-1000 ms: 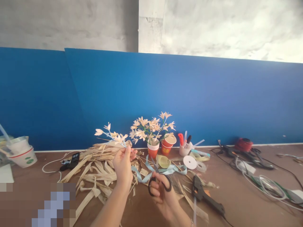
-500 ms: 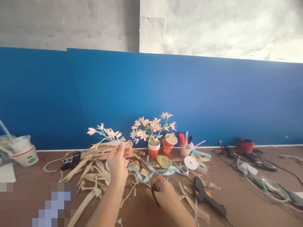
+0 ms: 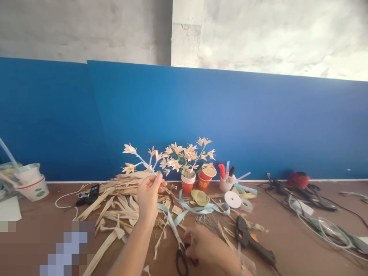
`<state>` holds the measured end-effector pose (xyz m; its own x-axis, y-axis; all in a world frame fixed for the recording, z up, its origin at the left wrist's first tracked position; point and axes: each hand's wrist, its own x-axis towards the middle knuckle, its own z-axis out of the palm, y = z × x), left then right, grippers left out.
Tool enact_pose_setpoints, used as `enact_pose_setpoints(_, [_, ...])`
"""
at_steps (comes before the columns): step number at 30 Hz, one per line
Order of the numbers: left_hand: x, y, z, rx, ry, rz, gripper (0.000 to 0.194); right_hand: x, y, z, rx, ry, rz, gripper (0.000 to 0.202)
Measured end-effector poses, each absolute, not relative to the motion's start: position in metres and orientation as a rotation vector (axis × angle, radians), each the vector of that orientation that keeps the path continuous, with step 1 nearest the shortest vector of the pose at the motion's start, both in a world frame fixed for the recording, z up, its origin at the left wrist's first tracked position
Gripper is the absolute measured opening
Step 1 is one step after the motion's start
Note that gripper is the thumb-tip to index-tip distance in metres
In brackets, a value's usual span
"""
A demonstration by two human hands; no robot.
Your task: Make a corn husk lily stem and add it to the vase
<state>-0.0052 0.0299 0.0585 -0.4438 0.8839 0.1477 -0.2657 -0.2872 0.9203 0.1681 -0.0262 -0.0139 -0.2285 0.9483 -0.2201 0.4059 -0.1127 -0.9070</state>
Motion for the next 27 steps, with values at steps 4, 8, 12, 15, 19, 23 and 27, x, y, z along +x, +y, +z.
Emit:
enact_pose_setpoints(4, [0.005,0.021,0.061,1.118,1.132,1.736,0.023,0.169,-0.020,0.038,-1.367,-1.503,0.885,0.007])
enact_pose_setpoints(8, [0.019,0.009,0.061,1.334,1.040,1.661,0.014,0.160,-0.023,0.076,-1.123,-1.362,0.828,0.033])
enact_pose_setpoints(12, [0.027,0.006,0.059,1.447,0.909,1.574,0.013,0.165,-0.021,0.087,-1.007,-1.191,0.736,0.044])
enact_pose_setpoints(15, [0.028,0.007,0.057,1.473,0.879,1.552,0.013,0.175,-0.014,0.097,-1.016,-1.180,0.779,0.029])
enact_pose_setpoints(19, [0.028,0.007,0.057,1.576,0.854,1.487,0.012,0.181,-0.004,0.114,-1.001,-1.355,0.959,0.024])
enact_pose_setpoints(23, [0.029,0.005,0.056,1.695,0.867,1.410,0.017,0.181,0.002,0.123,-0.984,-1.536,0.907,0.018])
enact_pose_setpoints(27, [0.029,0.006,0.055,1.712,0.896,1.416,0.023,0.191,0.006,0.139,-1.048,-1.653,0.767,0.024])
